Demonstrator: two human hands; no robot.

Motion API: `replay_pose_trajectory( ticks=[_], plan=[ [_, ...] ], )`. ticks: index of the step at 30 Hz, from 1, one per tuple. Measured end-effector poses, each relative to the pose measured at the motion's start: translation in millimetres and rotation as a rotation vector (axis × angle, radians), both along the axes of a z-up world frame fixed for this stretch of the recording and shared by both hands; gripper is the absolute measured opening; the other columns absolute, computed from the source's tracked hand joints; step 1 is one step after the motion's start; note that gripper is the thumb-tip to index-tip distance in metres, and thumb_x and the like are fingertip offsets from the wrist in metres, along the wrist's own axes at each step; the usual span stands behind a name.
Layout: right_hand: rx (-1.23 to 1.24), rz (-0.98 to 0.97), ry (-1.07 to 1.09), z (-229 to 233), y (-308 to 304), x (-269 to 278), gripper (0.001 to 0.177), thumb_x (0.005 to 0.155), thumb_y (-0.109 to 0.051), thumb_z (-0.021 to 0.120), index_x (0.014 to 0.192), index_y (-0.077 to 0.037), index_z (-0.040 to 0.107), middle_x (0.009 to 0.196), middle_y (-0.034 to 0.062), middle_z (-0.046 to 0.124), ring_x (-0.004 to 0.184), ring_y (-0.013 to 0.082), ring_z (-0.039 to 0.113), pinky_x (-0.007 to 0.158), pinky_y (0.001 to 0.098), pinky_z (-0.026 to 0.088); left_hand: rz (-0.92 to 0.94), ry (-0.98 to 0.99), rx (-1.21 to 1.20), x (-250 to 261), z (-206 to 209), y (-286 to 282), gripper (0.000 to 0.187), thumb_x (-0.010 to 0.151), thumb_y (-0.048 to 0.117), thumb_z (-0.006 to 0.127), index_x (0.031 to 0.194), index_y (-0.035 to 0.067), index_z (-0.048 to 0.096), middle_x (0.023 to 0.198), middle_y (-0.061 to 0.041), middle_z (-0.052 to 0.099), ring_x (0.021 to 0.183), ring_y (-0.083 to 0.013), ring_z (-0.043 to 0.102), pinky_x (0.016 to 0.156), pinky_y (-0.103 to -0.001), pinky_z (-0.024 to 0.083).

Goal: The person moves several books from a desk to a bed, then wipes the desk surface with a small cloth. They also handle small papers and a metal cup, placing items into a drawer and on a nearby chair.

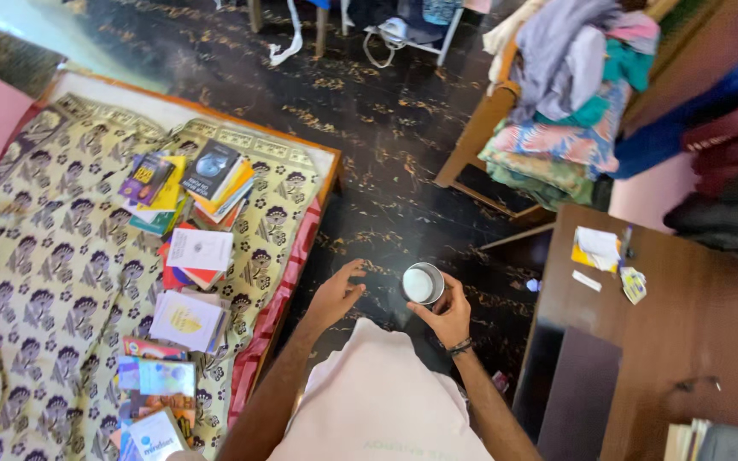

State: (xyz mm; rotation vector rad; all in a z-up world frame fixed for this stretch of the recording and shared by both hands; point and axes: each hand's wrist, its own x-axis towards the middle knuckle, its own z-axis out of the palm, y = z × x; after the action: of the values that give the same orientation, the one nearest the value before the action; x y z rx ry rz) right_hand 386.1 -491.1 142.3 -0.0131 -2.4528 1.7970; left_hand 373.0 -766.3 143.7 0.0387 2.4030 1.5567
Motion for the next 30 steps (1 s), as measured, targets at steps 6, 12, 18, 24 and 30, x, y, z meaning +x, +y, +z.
replay_pose_trajectory(
  ticks=[6,12,18,24,30],
  plan=[
    [0.108,0.071,-0.077,-15.9,6.3,-70.2,0.080,0.061,-0.022,0.099,0.129,-0.004,0.060,0.067,-0.0017,0.063,0.053,0.0041,0.052,0.048,0.0220,0.042,0.020,-0.074,0.032,-52.6,1.3,13.0,0.062,0.092,0.019,0.070,0.147,0.011,0.044,0.134,-0.008,0.067,0.099,-0.0224,0.075,0.081,-0.035,0.058],
    [-0.006,0.089,-0.051,-25.9,31.3,-161.5,0.082,0.064,-0.023,0.099,0.132,-0.004,0.059,0.089,0.0014,0.070,0.067,0.0059,0.059,0.056,0.0221,0.048,-0.047,-0.055,-0.040,-153.7,-15.1,41.1,0.061,0.092,0.019,0.071,0.147,0.010,0.046,0.130,-0.010,0.069,0.100,-0.0215,0.076,0.086,-0.034,0.058],
    [0.024,0.090,-0.019,-26.7,66.7,-272.7,0.086,0.063,-0.024,0.099,0.136,-0.005,0.058,0.090,0.0011,0.070,0.066,0.0053,0.056,0.056,0.0210,0.049,-0.058,-0.112,-0.053,-255.4,-14.2,55.4,0.057,0.092,0.015,0.068,0.145,0.009,0.047,0.131,-0.010,0.068,0.099,-0.0220,0.075,0.084,-0.034,0.059],
    [-0.007,0.111,-0.011,-15.6,96.0,-379.7,0.084,0.067,-0.013,0.097,0.140,-0.005,0.058,0.081,-0.0009,0.066,0.060,0.0040,0.049,0.052,0.0206,0.039,0.102,-0.121,0.017,-304.9,-54.3,45.9,0.057,0.094,0.013,0.068,0.146,0.007,0.046,0.128,-0.013,0.069,0.100,-0.0215,0.073,0.084,-0.032,0.058],
    [-0.101,0.131,0.083,-24.3,98.9,-475.5,0.083,0.069,-0.004,0.094,0.141,-0.003,0.053,0.113,0.0041,0.068,0.067,0.0024,0.052,0.060,0.0178,0.044,0.335,-0.217,0.193,-352.5,-136.8,18.1,0.053,0.098,0.014,0.066,0.146,0.005,0.044,0.121,-0.012,0.069,0.089,-0.0162,0.069,0.079,-0.029,0.058]
  ],
)
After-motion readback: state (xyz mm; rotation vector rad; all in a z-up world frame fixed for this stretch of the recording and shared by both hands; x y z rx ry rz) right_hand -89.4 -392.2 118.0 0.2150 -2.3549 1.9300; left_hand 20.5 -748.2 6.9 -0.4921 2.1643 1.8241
